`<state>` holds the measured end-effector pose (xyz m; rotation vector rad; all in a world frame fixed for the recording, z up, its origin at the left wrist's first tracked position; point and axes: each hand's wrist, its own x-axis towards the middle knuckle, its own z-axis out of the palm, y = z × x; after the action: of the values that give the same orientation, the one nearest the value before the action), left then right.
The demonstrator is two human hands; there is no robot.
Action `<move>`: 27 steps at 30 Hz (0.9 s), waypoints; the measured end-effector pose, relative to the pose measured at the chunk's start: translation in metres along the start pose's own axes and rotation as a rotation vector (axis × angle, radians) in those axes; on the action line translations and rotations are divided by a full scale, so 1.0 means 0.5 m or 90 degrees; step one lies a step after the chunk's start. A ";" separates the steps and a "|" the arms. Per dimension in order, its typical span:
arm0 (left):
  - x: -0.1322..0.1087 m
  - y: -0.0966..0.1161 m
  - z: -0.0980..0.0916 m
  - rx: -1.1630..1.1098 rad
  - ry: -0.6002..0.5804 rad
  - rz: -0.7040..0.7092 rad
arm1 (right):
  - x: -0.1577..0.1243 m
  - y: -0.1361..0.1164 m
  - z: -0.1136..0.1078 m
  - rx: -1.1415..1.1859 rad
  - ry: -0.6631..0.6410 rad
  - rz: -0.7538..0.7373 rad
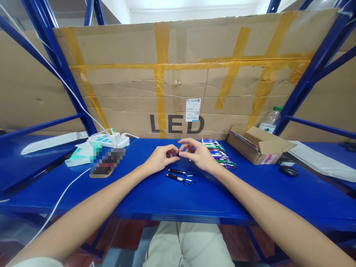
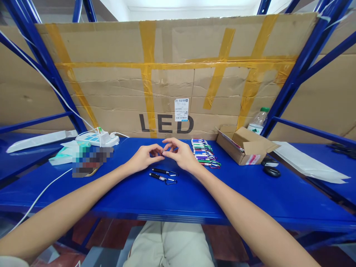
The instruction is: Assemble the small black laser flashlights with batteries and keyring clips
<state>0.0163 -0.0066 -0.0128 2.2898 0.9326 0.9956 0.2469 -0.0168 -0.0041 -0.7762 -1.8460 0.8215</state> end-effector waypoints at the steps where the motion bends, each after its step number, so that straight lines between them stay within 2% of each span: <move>1: 0.000 0.001 0.000 -0.001 0.002 0.000 | 0.000 -0.001 0.000 -0.005 0.001 0.000; 9: 0.000 0.007 -0.005 -0.001 0.003 0.002 | -0.003 -0.006 -0.002 -0.051 -0.010 -0.019; 15: 0.001 0.010 -0.015 0.047 0.027 0.051 | 0.001 -0.006 -0.032 -0.205 -0.003 -0.081; 18: 0.002 0.007 -0.018 0.059 0.032 0.047 | 0.003 0.000 -0.052 -0.300 -0.004 -0.099; 23: 0.003 -0.004 -0.017 0.046 0.020 -0.006 | 0.004 0.026 -0.076 -0.427 -0.179 -0.070; 27: 0.003 -0.010 -0.017 0.046 0.005 -0.024 | 0.003 0.047 -0.083 -0.456 -0.227 -0.058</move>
<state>0.0087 -0.0009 -0.0099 2.3205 1.0261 0.9708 0.2881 0.0068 -0.0084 -1.0117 -2.5227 0.2231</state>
